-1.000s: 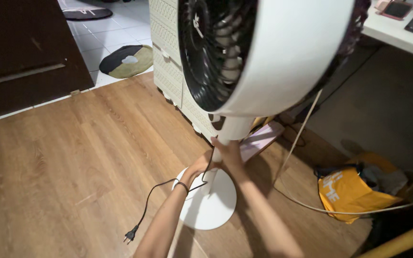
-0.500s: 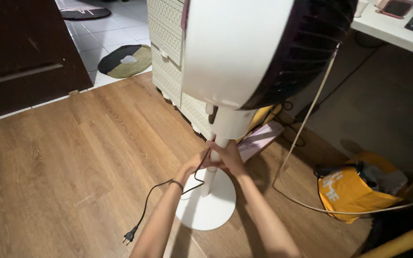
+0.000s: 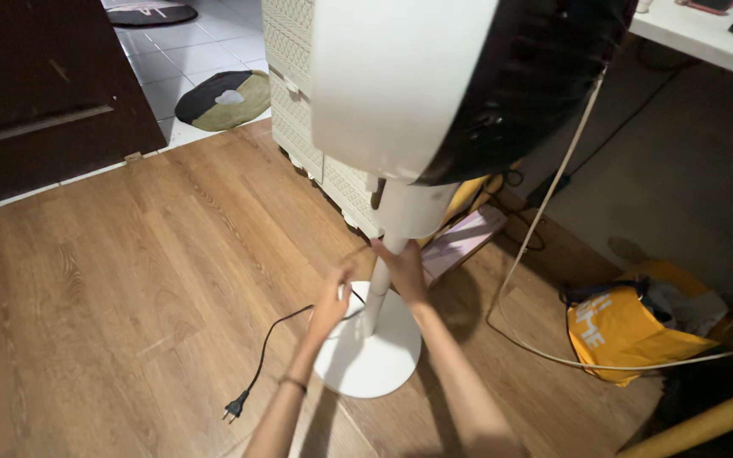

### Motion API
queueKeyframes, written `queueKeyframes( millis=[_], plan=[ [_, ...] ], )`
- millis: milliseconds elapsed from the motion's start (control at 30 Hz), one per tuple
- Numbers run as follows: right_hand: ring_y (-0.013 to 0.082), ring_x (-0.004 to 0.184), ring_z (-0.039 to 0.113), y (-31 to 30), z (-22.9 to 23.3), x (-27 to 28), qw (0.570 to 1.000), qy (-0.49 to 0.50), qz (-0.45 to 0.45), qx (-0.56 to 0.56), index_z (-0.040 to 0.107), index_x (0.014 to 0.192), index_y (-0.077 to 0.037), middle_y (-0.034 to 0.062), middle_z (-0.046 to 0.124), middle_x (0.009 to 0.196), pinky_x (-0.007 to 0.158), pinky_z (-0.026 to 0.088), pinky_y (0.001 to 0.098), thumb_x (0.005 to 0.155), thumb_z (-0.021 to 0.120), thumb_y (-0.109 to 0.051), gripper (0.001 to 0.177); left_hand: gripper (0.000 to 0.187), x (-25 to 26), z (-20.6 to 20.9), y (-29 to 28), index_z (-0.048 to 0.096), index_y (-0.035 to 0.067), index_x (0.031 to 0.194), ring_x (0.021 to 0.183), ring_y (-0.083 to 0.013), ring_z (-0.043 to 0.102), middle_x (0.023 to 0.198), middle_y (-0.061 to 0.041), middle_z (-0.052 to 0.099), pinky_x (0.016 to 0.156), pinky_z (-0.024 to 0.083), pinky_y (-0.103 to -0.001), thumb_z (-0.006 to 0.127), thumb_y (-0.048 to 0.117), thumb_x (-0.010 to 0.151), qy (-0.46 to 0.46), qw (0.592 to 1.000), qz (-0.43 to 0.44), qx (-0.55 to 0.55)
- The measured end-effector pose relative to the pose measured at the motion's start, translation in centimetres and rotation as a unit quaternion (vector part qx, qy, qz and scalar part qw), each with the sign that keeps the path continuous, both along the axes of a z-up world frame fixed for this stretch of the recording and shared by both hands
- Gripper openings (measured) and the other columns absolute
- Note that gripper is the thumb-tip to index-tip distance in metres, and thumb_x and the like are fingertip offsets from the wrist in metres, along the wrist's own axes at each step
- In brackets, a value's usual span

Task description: The person disassembles a standing fan by removing the fan head and stand pole, then reassembles it by inserting the pole into the base, attaching the fan head, and securing it with a knob. The person also wraps the power cord around the stand and plugs it in.

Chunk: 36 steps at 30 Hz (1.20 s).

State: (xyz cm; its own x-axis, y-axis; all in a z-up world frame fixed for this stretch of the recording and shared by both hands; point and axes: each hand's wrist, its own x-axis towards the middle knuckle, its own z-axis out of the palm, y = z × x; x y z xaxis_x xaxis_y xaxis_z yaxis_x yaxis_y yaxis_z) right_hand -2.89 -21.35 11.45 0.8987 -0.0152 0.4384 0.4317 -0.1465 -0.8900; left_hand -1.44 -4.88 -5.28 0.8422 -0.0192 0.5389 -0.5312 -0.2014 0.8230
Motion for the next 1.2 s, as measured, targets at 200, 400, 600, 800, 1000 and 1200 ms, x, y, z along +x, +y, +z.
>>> queueKeyframes(
  millis=[200, 400, 600, 800, 1000, 1200],
  plan=[
    [0.0173, 0.080, 0.067, 0.2, -0.1, -0.1, 1.000, -0.002, 0.003, 0.004, 0.067, 0.104, 0.004, 0.0083, 0.071, 0.089, 0.074, 0.054, 0.0332, 0.086, 0.077, -0.012, 0.026, 0.055, 9.5, 3.0, 2.5, 0.054, -0.001, 0.139, 0.121, -0.0291, 0.063, 0.133, -0.019, 0.066, 0.099, 0.052, -0.038, 0.063, 0.005, 0.086, 0.121, 0.982, -0.139, 0.043],
    [0.0222, 0.089, 0.068, 1.1, -1.2, 0.2, 0.998, -0.039, -0.055, 0.012, 0.063, 0.114, 0.003, 0.0129, 0.072, 0.100, 0.082, 0.054, 0.0341, 0.085, 0.078, -0.014, 0.037, 0.097, 1.8, 2.8, -5.4, 0.032, -0.002, 0.150, 0.114, -0.0313, 0.063, 0.123, -0.023, 0.065, 0.095, 0.050, -0.039, 0.088, 0.020, 0.074, 0.083, 0.987, -0.067, 0.120],
    [0.0269, 0.092, 0.070, 2.4, -3.2, 1.4, 0.983, -0.040, -0.179, 0.026, 0.066, 0.113, 0.005, 0.0181, 0.074, 0.102, 0.087, 0.054, 0.0377, 0.085, 0.082, -0.018, 0.040, 0.049, 2.4, 2.1, -9.2, 0.063, -0.004, 0.132, 0.113, -0.0271, 0.072, 0.122, -0.023, 0.075, 0.097, 0.055, -0.035, 0.073, 0.011, 0.087, 0.176, 0.977, -0.045, -0.108],
    [0.0267, 0.104, 0.063, 1.1, -4.2, 2.1, 0.995, -0.051, -0.086, 0.026, 0.051, 0.134, 0.002, 0.0158, 0.066, 0.115, 0.091, 0.051, 0.0387, 0.084, 0.081, -0.018, 0.062, 0.056, 3.9, 3.6, -6.4, 0.058, -0.002, 0.134, 0.112, -0.0255, 0.067, 0.123, -0.021, 0.070, 0.092, 0.053, -0.037, 0.071, 0.000, 0.080, 0.192, 0.962, -0.187, -0.056],
    [0.0165, 0.100, 0.068, -3.3, -1.5, 1.8, 0.977, 0.136, 0.154, -0.056, 0.056, 0.133, -0.006, 0.0049, 0.071, 0.107, 0.085, 0.057, 0.0329, 0.085, 0.078, -0.018, 0.055, 0.080, 3.3, 7.0, -5.8, 0.046, 0.004, 0.140, 0.102, -0.0214, 0.067, 0.114, -0.011, 0.068, 0.082, 0.058, -0.035, 0.078, -0.004, 0.067, 0.168, 0.954, -0.239, -0.069],
    [0.0186, 0.096, 0.068, -2.3, -3.0, 1.1, 0.993, 0.044, 0.070, -0.084, 0.059, 0.134, -0.003, 0.0081, 0.070, 0.103, 0.085, 0.056, 0.0343, 0.089, 0.078, -0.021, 0.052, 0.065, 2.7, 4.2, -7.1, 0.055, 0.003, 0.137, 0.096, -0.0240, 0.069, 0.111, -0.014, 0.073, 0.077, 0.056, -0.038, 0.075, 0.003, 0.076, 0.221, 0.966, -0.122, -0.064]
  ],
)
